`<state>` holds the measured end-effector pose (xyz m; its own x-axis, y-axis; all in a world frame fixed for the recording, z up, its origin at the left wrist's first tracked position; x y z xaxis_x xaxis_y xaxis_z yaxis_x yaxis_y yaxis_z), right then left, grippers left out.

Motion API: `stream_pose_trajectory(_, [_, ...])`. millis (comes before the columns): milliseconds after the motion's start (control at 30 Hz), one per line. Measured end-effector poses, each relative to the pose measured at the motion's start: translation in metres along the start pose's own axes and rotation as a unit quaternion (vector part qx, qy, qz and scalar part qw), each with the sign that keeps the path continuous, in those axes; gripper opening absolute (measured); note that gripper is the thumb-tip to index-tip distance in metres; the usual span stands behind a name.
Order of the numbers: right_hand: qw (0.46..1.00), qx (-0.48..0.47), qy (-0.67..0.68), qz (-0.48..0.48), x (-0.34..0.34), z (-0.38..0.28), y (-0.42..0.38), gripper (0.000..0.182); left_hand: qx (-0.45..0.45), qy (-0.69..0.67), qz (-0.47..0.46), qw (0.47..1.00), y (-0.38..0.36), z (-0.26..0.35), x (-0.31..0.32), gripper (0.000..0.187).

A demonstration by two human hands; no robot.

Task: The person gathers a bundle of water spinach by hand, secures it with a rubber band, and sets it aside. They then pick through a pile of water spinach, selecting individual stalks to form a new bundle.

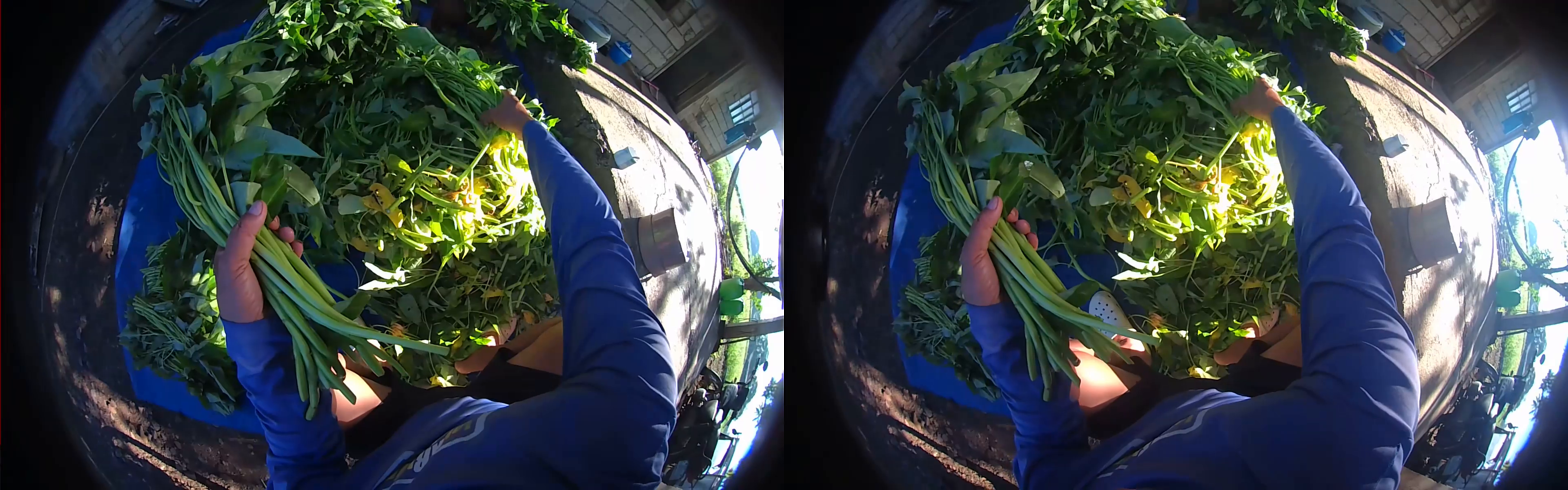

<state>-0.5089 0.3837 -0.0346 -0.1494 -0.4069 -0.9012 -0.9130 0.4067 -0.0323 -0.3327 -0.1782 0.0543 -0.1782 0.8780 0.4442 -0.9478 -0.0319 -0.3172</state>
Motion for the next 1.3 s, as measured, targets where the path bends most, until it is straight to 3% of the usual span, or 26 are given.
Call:
stream_pose_trajectory(33, [0.993, -0.03, 0.117, -0.018, -0.018, -0.011, -0.015, 0.081, 0.007, -0.004, 0.0, 1.0, 0.0, 0.001, 0.001, 0.029])
stream_pose_trajectory(67, [0.995, -0.011, 0.1, 0.007, -0.034, -0.01, -0.014, 0.069, 0.013, -0.007, -0.001, 1.0, 0.001, 0.001, 0.001, 0.031])
stream_pose_trajectory(133, [0.982, -0.03, 0.18, -0.04, -0.057, -0.021, -0.022, 0.059, 0.01, -0.008, -0.011, 1.0, 0.002, 0.001, 0.003, 0.033])
stream_pose_trajectory(333, [0.98, -0.073, 0.187, 0.0, -0.167, -0.055, -0.052, 0.055, -0.012, -0.01, -0.037, 0.999, -0.001, -0.005, 0.007, 0.034])
stream_pose_trajectory(467, [0.985, -0.135, 0.084, 0.067, -0.196, -0.103, -0.137, 0.072, -0.01, -0.004, -0.036, 0.999, -0.006, -0.006, 0.006, 0.032])
stream_pose_trajectory(567, [0.968, -0.176, -0.068, 0.168, -0.161, -0.096, -0.212, 0.098, 0.005, -0.016, -0.039, 0.999, -0.011, -0.007, 0.011, 0.03])
stream_pose_trajectory(600, [0.98, -0.134, -0.086, 0.117, -0.138, -0.11, -0.25, 0.104, 0.004, -0.019, -0.047, 0.999, -0.012, -0.007, 0.012, 0.03])
stream_pose_trajectory(667, [0.973, -0.174, -0.091, 0.119, -0.067, -0.1, -0.294, 0.115, -0.011, -0.021, -0.057, 0.998, -0.013, -0.008, 0.01, 0.028])
stream_pose_trajectory(700, [0.978, -0.173, -0.091, 0.077, -0.026, -0.093, -0.317, 0.122, -0.021, -0.024, -0.062, 0.998, -0.013, -0.012, 0.01, 0.028])
stream_pose_trajectory(733, [0.991, -0.103, -0.087, -0.023, 0.02, -0.072, -0.329, 0.128, -0.024, -0.031, -0.069, 0.997, -0.015, -0.013, 0.011, 0.027])
stream_pose_trajectory(800, [0.997, -0.067, -0.012, -0.025, 0.073, -0.038, -0.343, 0.13, -0.033, -0.015, -0.068, 0.997, -0.021, -0.015, 0.009, 0.027])
stream_pose_trajectory(833, [0.994, -0.103, 0.002, 0.022, 0.067, -0.041, -0.348, 0.132, -0.031, -0.005, -0.07, 0.997, -0.023, -0.016, 0.007, 0.027])
stream_pose_trajectory(867, [0.996, -0.09, 0.016, 0.024, 0.066, -0.036, -0.351, 0.122, -0.031, 0.003, -0.07, 0.997, -0.023, -0.016, 0.006, 0.026])
stream_pose_trajectory(933, [0.977, -0.128, 0.17, 0.034, 0.052, -0.021, -0.352, 0.106, -0.041, 0.01, -0.058, 0.997, -0.028, -0.021, 0.004, 0.026])
stream_pose_trajectory(1000, [0.957, -0.063, 0.272, 0.082, 0.044, 0.001, -0.344, 0.067, -0.042, 0.009, -0.057, 0.997, -0.03, -0.024, 0.006, 0.026])
stream_pose_trajectory(1067, [0.96, 0.023, 0.256, 0.11, 0.042, 0.022, -0.332, 0.044, -0.059, 0.032, -0.083, 0.994, -0.032, -0.028, 0.006, 0.025])
stream_pose_trajectory(1100, [0.967, -0.031, 0.221, 0.122, 0.061, 0.049, -0.309, 0.033, -0.051, 0.041, -0.094, 0.993, -0.038, -0.029, 0.008, 0.025])
stream_pose_trajectory(1133, [0.976, -0.036, 0.182, 0.114, 0.036, 0.023, -0.325, 0.032, -0.042, 0.049, -0.103, 0.993, -0.043, -0.03, 0.011, 0.025])
stream_pose_trajectory(1200, [0.986, -0.03, 0.156, 0.046, 0.047, 0.035, -0.306, 0.036, -0.033, 0.057, -0.103, 0.992, -0.04, -0.046, 0.024, 0.027])
stream_pose_trajectory(1267, [0.983, 0.028, 0.179, 0.029, 0.034, 0.042, -0.294, 0.037, -0.055, 0.096, -0.114, 0.987, -0.04, -0.062, 0.037, 0.027])
stream_pose_trajectory(1300, [0.99, -0.035, 0.048, 0.129, 0.009, 0.035, -0.297, 0.039, -0.043, 0.117, -0.104, 0.987, -0.042, -0.067, 0.042, 0.029])
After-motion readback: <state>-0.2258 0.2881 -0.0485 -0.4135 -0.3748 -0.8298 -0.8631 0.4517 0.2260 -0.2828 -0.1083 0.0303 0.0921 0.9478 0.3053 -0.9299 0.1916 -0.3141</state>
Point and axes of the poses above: each hand's wrist, its own y-axis towards the middle knuckle, its own x-axis out of the palm, z = x × y, the point moved 7 cm from there along y, towards the middle knuckle, and after that the axes turned 1 degree about y, right-handed, at the moved point
